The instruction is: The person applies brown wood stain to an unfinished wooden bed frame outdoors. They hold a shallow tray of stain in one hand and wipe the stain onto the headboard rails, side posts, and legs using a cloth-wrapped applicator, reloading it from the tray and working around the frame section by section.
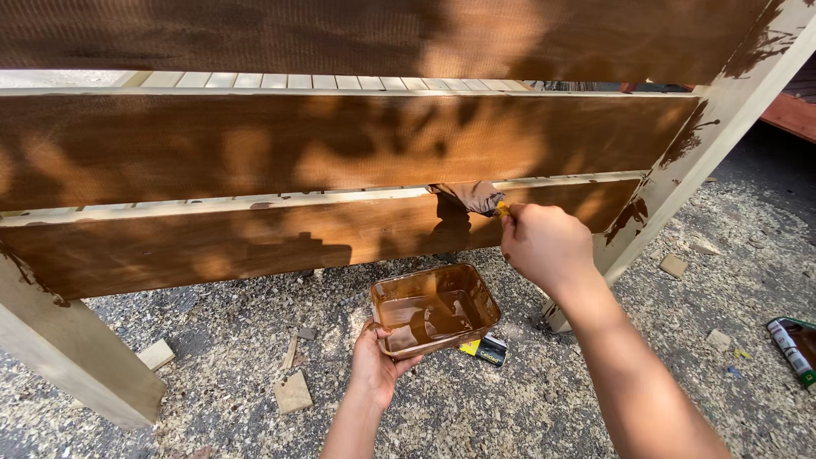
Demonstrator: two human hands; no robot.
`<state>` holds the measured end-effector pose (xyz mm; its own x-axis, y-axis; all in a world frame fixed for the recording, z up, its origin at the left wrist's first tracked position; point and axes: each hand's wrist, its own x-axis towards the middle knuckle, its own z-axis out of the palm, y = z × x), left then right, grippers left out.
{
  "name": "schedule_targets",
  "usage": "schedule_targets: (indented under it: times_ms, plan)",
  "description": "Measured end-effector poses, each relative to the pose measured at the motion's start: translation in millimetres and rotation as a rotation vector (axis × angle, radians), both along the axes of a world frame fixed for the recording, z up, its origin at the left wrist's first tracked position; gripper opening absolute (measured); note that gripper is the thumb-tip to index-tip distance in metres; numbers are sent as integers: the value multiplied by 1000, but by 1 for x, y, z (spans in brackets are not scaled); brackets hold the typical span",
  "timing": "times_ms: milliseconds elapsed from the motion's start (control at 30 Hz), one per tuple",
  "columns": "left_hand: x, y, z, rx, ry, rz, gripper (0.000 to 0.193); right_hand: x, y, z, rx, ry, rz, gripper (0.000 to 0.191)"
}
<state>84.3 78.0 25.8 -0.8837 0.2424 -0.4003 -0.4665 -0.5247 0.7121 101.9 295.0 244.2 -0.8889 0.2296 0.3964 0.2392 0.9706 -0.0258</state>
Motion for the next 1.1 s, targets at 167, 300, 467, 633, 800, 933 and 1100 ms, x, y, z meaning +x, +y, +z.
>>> schedule_targets:
  times_ms: [167,300,467,633,800,933,1100]
  plan:
    - [4,5,6,2,-1,-8,48,-2,27,8,-123,45,-17,28]
    - [7,6,11,-1,-7,-13,49,3,32,1,-131,97,4,29]
    - [6,4,14,-5,-8,-9,52,6,3,-34,19,107,34,31]
    - [4,7,13,20,-6,-42,52,7,33,-24,30,127,-31,29]
    - [8,11,15,-5,-33,-41,53,4,81,-10,-94,64,-173,27]
    - [12,10,18,-43,-24,-59,55,1,115,-17,-116,68,-251,27]
    - [15,10,14,-10,-23,-53,55,3,155,-24,-89,190,-457,28]
